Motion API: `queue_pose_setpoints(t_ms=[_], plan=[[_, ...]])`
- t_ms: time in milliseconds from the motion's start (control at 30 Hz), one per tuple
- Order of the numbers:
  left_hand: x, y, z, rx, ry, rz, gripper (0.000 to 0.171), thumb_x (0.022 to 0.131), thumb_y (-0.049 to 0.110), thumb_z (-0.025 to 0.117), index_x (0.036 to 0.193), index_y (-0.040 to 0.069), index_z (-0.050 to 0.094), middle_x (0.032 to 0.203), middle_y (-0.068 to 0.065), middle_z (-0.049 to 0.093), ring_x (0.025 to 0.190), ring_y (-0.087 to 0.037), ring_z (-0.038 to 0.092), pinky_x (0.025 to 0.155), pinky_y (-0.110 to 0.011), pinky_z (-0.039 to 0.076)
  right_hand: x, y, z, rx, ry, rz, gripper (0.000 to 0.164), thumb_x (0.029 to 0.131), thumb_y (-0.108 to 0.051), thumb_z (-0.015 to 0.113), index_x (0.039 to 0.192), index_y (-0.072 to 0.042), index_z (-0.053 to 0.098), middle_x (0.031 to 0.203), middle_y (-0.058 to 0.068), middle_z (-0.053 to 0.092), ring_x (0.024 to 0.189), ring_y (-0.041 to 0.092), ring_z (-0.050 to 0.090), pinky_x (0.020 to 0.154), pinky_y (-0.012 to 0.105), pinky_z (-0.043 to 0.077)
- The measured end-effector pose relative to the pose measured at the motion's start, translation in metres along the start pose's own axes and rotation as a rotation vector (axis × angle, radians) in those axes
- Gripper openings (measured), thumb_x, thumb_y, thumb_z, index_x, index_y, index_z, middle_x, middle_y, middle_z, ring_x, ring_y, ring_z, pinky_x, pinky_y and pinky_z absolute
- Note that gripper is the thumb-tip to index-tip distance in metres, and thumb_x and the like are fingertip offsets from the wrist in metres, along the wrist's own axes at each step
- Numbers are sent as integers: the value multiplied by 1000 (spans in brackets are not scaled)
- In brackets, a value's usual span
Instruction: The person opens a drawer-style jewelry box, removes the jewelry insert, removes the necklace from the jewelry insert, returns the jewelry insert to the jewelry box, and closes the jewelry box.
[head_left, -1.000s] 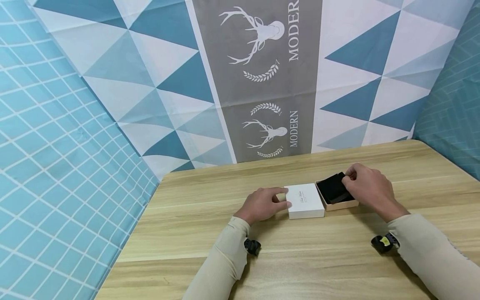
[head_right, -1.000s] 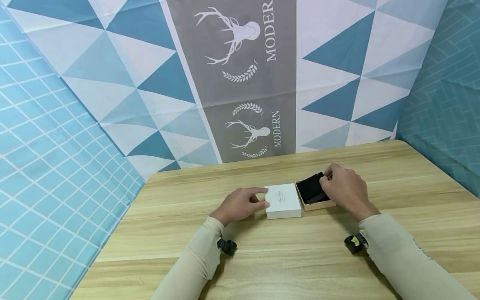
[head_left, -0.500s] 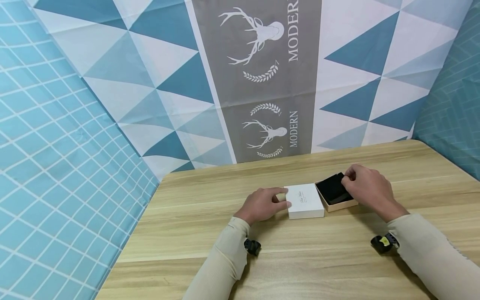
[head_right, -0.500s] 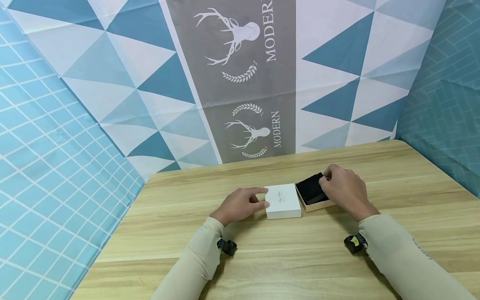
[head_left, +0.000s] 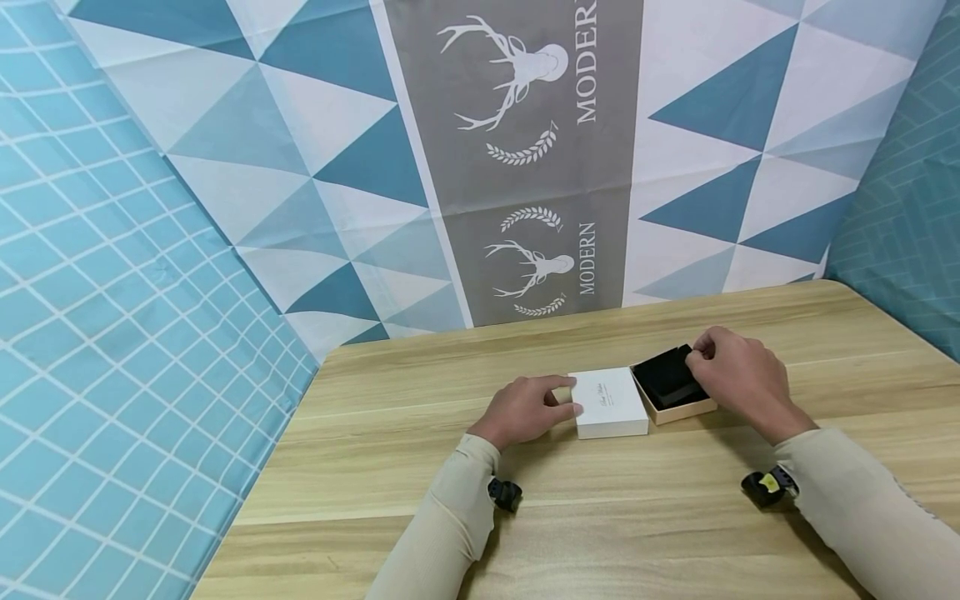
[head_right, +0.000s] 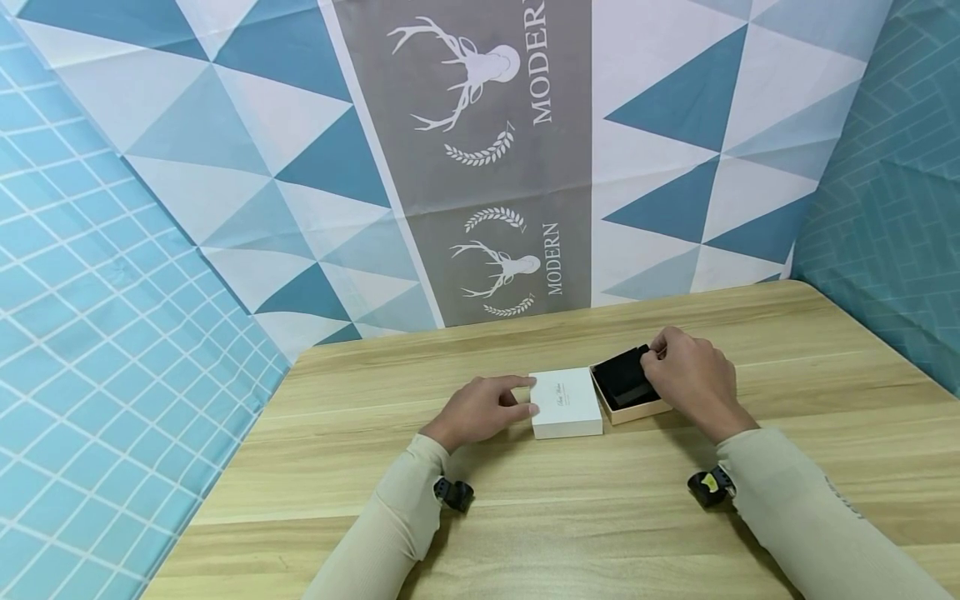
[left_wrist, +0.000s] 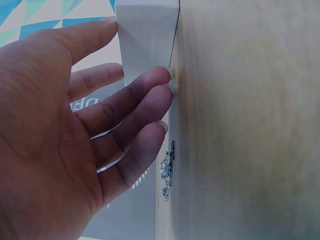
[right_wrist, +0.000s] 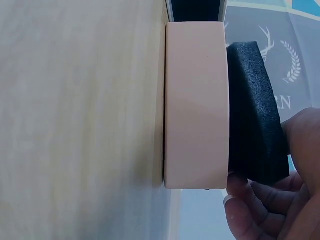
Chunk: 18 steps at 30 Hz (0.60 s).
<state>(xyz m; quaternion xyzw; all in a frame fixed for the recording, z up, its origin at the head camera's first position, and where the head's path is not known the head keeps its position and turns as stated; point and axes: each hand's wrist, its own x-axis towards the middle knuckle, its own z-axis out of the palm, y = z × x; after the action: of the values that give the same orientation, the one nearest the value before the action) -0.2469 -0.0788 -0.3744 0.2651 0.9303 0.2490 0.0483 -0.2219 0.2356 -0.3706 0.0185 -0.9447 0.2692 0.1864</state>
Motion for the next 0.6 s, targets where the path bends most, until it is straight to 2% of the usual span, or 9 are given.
queue_pose_setpoints(t_ms=[233, 600], plan=[[0, 0, 0, 4, 1, 4, 49, 96, 50, 63, 139, 28, 61, 89, 13, 71, 74, 1, 60, 67, -26, 47, 0, -1, 0, 7, -52, -8, 23, 95, -22, 55, 103, -3, 66, 87, 12, 68, 59, 21, 54, 46, 35, 39], [0, 1, 0, 0, -3, -1, 49, 96, 50, 64, 139, 28, 61, 90, 12, 71, 75, 2, 60, 68, -26, 47, 2, -3, 0, -10, -100, -25, 27, 95, -24, 60, 106, -1, 69, 91, 14, 70, 62, 19, 56, 48, 35, 40]])
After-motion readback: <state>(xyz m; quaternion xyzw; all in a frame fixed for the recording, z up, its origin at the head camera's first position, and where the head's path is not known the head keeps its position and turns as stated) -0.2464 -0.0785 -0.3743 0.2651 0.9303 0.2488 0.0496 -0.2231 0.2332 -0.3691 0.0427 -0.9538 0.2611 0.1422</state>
